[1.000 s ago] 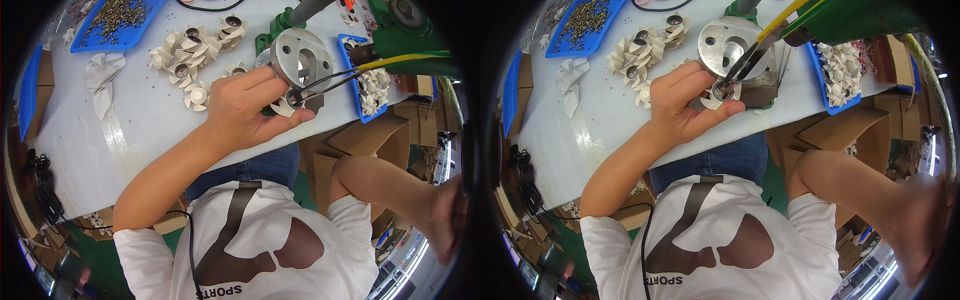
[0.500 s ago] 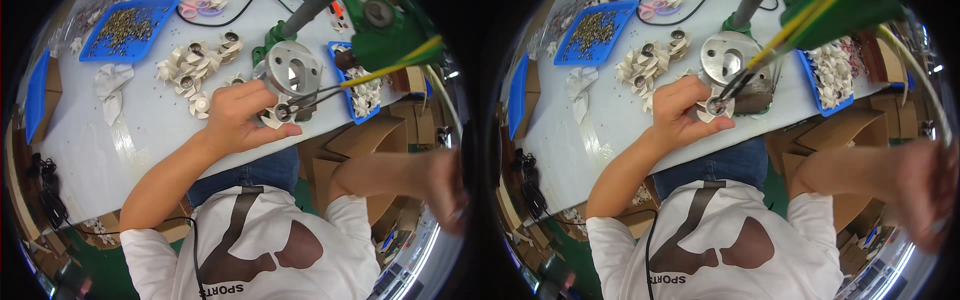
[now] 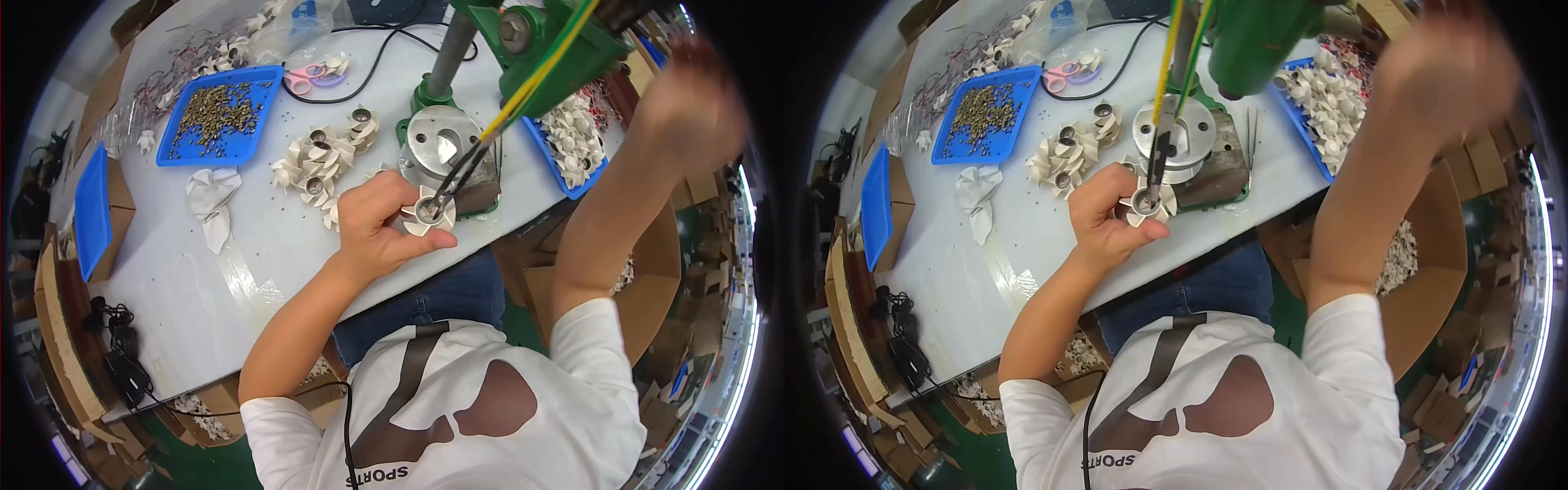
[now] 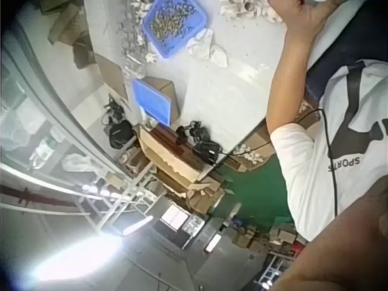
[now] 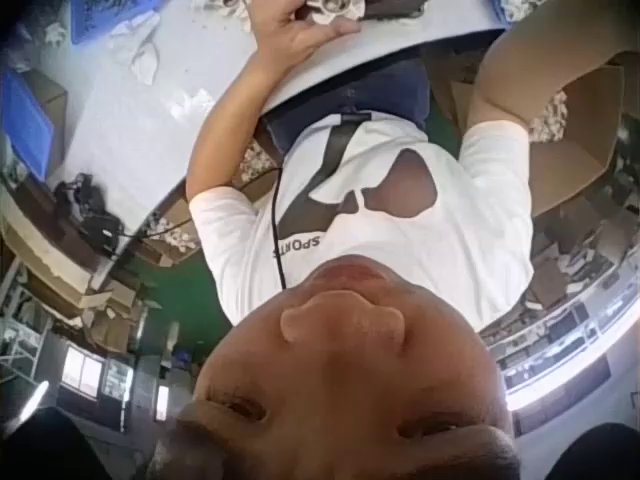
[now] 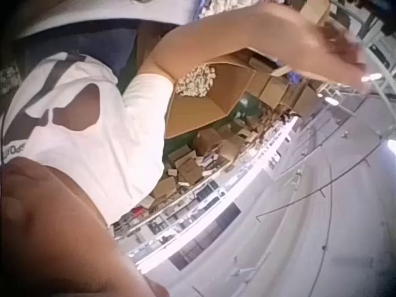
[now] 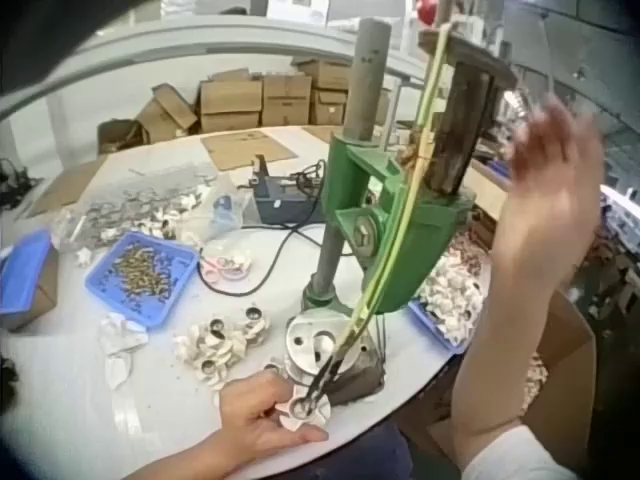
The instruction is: Assemble mechanical components using a manual lever press and tweezers at a factory workstation.
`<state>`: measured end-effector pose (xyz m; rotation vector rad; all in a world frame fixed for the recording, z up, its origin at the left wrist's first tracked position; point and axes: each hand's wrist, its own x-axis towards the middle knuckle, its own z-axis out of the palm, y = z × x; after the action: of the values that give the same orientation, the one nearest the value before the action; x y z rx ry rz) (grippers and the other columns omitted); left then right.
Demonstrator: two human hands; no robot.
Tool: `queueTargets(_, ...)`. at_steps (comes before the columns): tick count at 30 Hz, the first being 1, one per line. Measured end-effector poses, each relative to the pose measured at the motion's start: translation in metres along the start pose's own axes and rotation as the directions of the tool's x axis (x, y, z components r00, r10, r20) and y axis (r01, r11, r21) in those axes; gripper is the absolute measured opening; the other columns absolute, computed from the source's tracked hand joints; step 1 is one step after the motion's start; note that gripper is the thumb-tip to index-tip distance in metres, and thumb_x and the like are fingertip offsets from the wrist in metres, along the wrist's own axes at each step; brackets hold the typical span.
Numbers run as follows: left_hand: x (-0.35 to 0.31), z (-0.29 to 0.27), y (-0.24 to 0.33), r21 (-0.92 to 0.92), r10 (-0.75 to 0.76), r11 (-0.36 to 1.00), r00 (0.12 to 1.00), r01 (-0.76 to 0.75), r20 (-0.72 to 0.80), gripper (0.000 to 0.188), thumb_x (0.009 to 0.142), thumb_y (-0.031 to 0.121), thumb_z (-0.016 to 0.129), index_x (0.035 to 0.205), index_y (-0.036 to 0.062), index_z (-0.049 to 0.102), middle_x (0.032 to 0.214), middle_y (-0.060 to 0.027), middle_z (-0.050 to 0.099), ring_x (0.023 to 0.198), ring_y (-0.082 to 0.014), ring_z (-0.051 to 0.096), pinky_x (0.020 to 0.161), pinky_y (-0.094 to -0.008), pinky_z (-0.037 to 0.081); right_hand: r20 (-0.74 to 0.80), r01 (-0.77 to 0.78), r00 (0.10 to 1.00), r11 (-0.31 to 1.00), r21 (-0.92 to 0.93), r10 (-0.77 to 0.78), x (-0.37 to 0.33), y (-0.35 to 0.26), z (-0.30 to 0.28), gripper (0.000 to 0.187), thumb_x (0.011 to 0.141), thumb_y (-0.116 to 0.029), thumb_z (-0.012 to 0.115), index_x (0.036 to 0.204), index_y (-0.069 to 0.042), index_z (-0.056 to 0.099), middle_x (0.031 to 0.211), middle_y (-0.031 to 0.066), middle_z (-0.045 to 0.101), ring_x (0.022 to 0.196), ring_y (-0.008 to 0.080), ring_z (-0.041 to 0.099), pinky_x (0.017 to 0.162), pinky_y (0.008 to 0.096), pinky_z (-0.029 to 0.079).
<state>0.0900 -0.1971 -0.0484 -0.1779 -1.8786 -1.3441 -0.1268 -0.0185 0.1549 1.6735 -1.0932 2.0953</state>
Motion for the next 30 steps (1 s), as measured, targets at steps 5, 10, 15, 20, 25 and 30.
queueTargets(5,0.0,-0.002,0.0,-0.01,-0.018,1.0,1.0,0.018,0.011,0.051,0.062,0.042,0.092,0.071,0.0066,0.057,0.063,0.0009,0.047,0.056,-0.0149,0.036,0.053,-0.0263,0.033,-0.104,-0.439,0.897,0.89,-0.124,0.429,-0.13,-0.005,0.104,0.034,0.073,-0.01,0.083,0.101,-0.001,0.067,0.077,0.0031,0.063,0.058,0.0099,0.044,0.051,0.0203,0.035)
queueTargets(10,-0.004,-0.005,-0.003,0.029,-0.025,0.999,0.999,0.024,0.027,0.049,0.063,0.042,0.091,0.071,0.0062,0.059,0.065,0.0007,0.049,0.055,-0.0152,0.039,0.053,-0.0265,0.035,0.314,-0.422,0.813,0.868,-0.262,0.49,-0.144,0.021,0.099,0.023,0.067,-0.011,0.088,0.079,0.0,0.071,0.07,0.0011,0.059,0.056,0.0099,0.042,0.049,0.0216,0.031)
queueTargets(15,0.001,-0.004,0.005,0.122,0.114,0.985,0.989,-0.125,0.094,0.044,0.065,0.038,0.09,0.072,0.006,0.061,0.066,0.0004,0.052,0.055,-0.0151,0.044,0.053,-0.0274,0.038,0.323,-0.448,0.794,0.855,-0.262,0.515,-0.153,0.009,0.091,0.029,0.065,-0.008,0.087,0.088,0.0,0.071,0.08,0.0051,0.066,0.06,0.0127,0.044,0.056,0.0225,0.035)
queueTargets(20,0.011,-0.019,0.001,0.44,0.092,0.896,0.994,-0.056,-0.061,0.031,0.068,0.027,0.085,0.077,0.0057,0.064,0.07,-0.0016,0.057,0.057,-0.0193,0.049,0.054,-0.0289,0.041,0.134,-0.372,0.885,0.85,-0.374,0.447,-0.152,-0.009,0.098,0.029,0.067,-0.005,0.085,0.09,0.001,0.07,0.08,0.0086,0.066,0.063,0.0128,0.045,0.058,0.0229,0.036)
queueTargets(25,0.023,-0.035,0.002,0.755,0.053,0.655,0.996,0.016,-0.068,0.023,0.072,0.022,0.077,0.087,0.0067,0.069,0.089,-0.005,0.058,0.07,-0.0202,0.052,0.06,-0.0296,0.043,-0.07,-0.432,0.898,0.839,-0.331,0.435,-0.165,-0.001,0.076,0.026,0.071,-0.009,0.084,0.093,0.0,0.073,0.07,-0.0006,0.053,0.058,0.0103,0.039,0.054,0.0215,0.032)
queueTargets(30,0.02,-0.034,0.0,0.801,0.025,0.597,0.998,0.032,-0.058,0.021,0.074,0.02,0.075,0.089,0.007,0.07,0.092,-0.0059,0.056,0.072,-0.0204,0.051,0.059,-0.03,0.043,-0.224,-0.447,0.89,0.856,-0.262,0.396,-0.161,0.002,0.052,0.024,0.079,-0.013,0.078,0.099,0.0,0.072,0.071,-0.0013,0.052,0.059,0.0096,0.039,0.056,0.0216,0.033)
